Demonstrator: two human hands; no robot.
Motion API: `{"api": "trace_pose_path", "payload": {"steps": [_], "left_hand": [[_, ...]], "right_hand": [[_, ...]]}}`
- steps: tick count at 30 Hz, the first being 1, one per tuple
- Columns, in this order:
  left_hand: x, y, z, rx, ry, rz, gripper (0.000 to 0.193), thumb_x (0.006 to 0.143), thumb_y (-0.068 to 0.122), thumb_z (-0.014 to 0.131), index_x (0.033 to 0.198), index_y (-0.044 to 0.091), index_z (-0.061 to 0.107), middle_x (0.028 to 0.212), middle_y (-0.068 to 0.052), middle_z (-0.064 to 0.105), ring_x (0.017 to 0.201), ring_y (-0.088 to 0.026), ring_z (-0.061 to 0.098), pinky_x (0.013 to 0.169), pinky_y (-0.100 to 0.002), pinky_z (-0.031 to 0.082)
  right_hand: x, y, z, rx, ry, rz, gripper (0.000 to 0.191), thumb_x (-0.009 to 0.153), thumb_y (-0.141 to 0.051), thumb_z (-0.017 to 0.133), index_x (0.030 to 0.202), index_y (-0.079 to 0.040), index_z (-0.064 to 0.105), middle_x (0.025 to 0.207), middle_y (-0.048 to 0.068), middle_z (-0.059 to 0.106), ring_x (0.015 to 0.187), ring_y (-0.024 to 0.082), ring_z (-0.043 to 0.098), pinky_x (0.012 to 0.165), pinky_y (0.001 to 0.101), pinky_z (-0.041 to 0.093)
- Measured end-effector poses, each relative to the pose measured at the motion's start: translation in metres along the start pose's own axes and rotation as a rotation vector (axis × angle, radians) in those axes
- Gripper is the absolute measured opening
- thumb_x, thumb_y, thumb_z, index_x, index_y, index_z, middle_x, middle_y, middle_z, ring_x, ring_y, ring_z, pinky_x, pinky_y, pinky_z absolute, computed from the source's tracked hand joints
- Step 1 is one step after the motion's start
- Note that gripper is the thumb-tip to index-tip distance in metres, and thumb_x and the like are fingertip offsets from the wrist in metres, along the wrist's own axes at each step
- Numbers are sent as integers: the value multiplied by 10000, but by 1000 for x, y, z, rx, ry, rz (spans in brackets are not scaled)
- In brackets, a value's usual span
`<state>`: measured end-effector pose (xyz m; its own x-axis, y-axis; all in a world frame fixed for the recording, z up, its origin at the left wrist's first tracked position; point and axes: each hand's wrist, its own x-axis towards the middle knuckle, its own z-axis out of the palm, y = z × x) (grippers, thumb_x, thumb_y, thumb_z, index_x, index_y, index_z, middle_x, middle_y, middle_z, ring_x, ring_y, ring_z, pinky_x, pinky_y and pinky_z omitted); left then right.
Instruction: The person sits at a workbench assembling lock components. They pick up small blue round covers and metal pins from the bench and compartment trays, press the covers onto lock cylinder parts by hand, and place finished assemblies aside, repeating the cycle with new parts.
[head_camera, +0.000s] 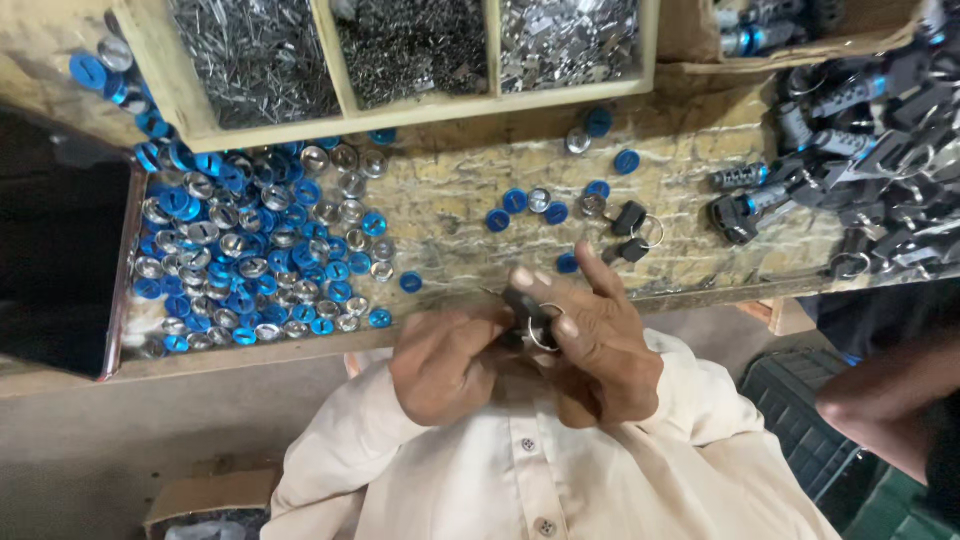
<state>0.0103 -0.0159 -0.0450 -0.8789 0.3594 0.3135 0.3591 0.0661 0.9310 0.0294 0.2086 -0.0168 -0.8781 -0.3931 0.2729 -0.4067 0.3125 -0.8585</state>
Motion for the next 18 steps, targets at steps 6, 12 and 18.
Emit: {"api": "trace_pose_path", "payload": {"steps": [6, 12, 18], "left_hand": [[-8, 2, 1, 98, -95, -89, 327, 760, -64, 749, 1053, 20, 628, 970, -146, 719, 812, -331, 732, 670, -433, 560], [-23, 0, 12, -154, -48, -340, 762, 889, 187, 863, 1429, 39, 346, 1188, -168, 748, 994, -233, 752, 822, -349, 597], [-16, -1, 0, -310, -20, -238, 1023, 921, 204, 879, 1621, 98, 140, 1195, -181, 739, 1068, -225, 765, 931, -332, 672]], "right_hand": [[-20, 22, 24, 56, 71, -71, 877, 787, 80, 561, 1599, -97, 281, 1370, 310, 594, 1336, 448, 589, 1238, 609, 276], [-19, 5, 6, -96, 126, 7, 734, 910, 63, 666, 1545, -65, 320, 1223, 205, 676, 1172, 354, 708, 1217, 601, 439], [16, 11, -126, -595, 635, 441, 325, 1129, -117, 539, 1415, 26, 477, 1165, 126, 690, 964, 218, 720, 884, 404, 568]]}}
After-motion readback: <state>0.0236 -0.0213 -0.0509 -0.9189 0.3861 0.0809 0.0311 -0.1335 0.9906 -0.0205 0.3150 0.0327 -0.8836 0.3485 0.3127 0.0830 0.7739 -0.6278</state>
